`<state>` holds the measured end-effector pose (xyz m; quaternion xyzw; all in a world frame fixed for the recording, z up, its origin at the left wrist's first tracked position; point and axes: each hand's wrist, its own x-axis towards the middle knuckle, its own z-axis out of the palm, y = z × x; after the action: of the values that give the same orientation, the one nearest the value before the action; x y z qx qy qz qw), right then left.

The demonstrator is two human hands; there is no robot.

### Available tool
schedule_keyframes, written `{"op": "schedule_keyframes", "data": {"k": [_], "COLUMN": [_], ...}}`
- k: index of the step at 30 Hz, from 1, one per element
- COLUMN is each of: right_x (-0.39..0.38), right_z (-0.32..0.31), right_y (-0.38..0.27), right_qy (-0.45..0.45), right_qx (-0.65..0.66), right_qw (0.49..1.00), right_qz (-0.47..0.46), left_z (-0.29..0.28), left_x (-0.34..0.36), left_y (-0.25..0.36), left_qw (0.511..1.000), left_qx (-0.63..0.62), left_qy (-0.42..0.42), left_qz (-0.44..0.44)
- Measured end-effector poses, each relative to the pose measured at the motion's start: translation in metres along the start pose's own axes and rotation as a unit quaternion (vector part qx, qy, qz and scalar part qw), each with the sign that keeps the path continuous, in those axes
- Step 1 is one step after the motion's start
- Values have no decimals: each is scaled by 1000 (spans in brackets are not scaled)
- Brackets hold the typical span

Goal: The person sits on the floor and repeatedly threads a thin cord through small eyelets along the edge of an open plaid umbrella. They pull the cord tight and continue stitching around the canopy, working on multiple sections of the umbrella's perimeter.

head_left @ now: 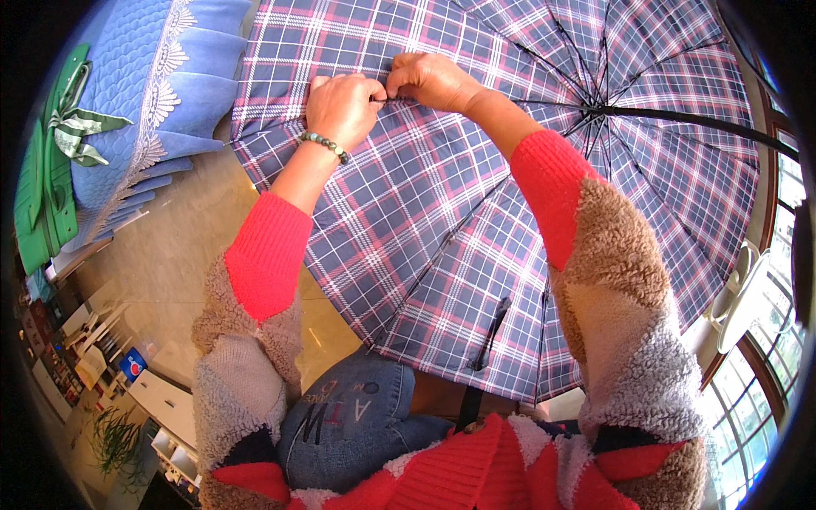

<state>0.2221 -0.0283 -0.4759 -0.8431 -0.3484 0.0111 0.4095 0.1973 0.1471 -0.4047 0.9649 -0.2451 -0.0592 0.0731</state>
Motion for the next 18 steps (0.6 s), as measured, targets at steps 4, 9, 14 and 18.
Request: {"op": "schedule_keyframes", "data": {"k": [4, 9, 14, 18], "right_x": [0, 0, -1, -1], "right_z": [-1, -1, -1, -1], "right_y": [-2, 0, 2, 1], "right_qy": [1, 1, 6, 0], "right_qx": [-18, 3, 4, -1], "right_qw": [1000, 1000, 1000, 1000], "right_qz": [2, 2, -5, 8], "left_z": [0, 1, 2, 2], "left_x": [0, 0, 0, -1], "left_y": [0, -1, -1, -1], "left_qw": [1000, 1000, 1000, 1000], "left_qx": [0, -3, -5, -1], "left_qy": [-3, -2, 0, 3], "left_qz": [-5, -3, 0, 5]}}
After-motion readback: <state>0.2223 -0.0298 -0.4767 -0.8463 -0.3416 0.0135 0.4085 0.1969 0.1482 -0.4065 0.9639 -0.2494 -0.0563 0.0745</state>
